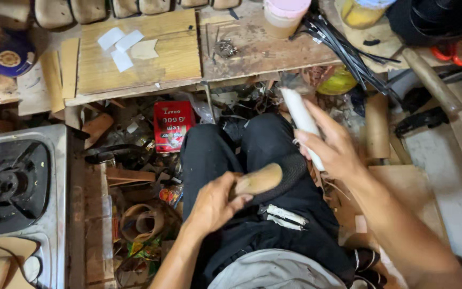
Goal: The person trims the edges of a black slip-on shoe with a curved knife while holding it on their lap. They repeatedly adjust the shoe, scrape the sole, and use a thin rod to press the upper against the insole, working on one shoe throughout the clip.
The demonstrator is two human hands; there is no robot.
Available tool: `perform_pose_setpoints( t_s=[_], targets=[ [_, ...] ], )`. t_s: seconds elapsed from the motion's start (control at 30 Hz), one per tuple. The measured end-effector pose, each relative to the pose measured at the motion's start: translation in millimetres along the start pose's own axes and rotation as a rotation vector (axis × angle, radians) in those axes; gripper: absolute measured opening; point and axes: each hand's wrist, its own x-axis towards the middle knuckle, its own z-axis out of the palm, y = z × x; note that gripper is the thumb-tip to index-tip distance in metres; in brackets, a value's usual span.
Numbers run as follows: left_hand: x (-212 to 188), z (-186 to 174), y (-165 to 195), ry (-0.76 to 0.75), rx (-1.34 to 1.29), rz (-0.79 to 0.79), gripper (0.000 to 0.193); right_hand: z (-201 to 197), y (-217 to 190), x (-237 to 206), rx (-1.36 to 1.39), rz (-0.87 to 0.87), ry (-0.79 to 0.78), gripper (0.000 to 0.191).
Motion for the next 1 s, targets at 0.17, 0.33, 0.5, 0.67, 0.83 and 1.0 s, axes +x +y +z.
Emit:
perform_pose_setpoints(
  t_s=[0.17, 0.33, 0.5, 0.67, 0.83, 1.0],
  targets=[
    [-14.1, 33.9, 0.8, 0.086, -0.104, 0.197, 0.06, 30.2, -14.0, 67.3, -0.568, -0.632, -0.035, 0.057],
    [-17.6, 42.0, -15.6, 0.145, -0.039, 0.264, 0.071, 86.1, -31.3, 129.1, -0.722, -0.539, -0.068, 0.059],
    [-26.1, 47.8, -26.9, 0.214, -0.029, 0.282, 0.072, 137.5, -48.3, 163.1, -0.859, -0.551, -0.007, 0.058],
    [-31.3, 50.9, -29.2, 0.252, -0.018, 0.295, 0.075, 160.2, -52.5, 170.9, -0.924, -0.534, 0.002, 0.059],
    [-31.5, 46.3, -28.1, 0.256, -0.065, 0.297, 0.075, 152.7, -45.9, 159.5, -0.991, -0.448, -0.026, 0.058],
    [-25.9, 44.2, -29.6, 0.22, -0.086, 0.29, 0.076, 122.8, -33.8, 145.1, -0.868, -0.437, 0.025, 0.056]
  ],
)
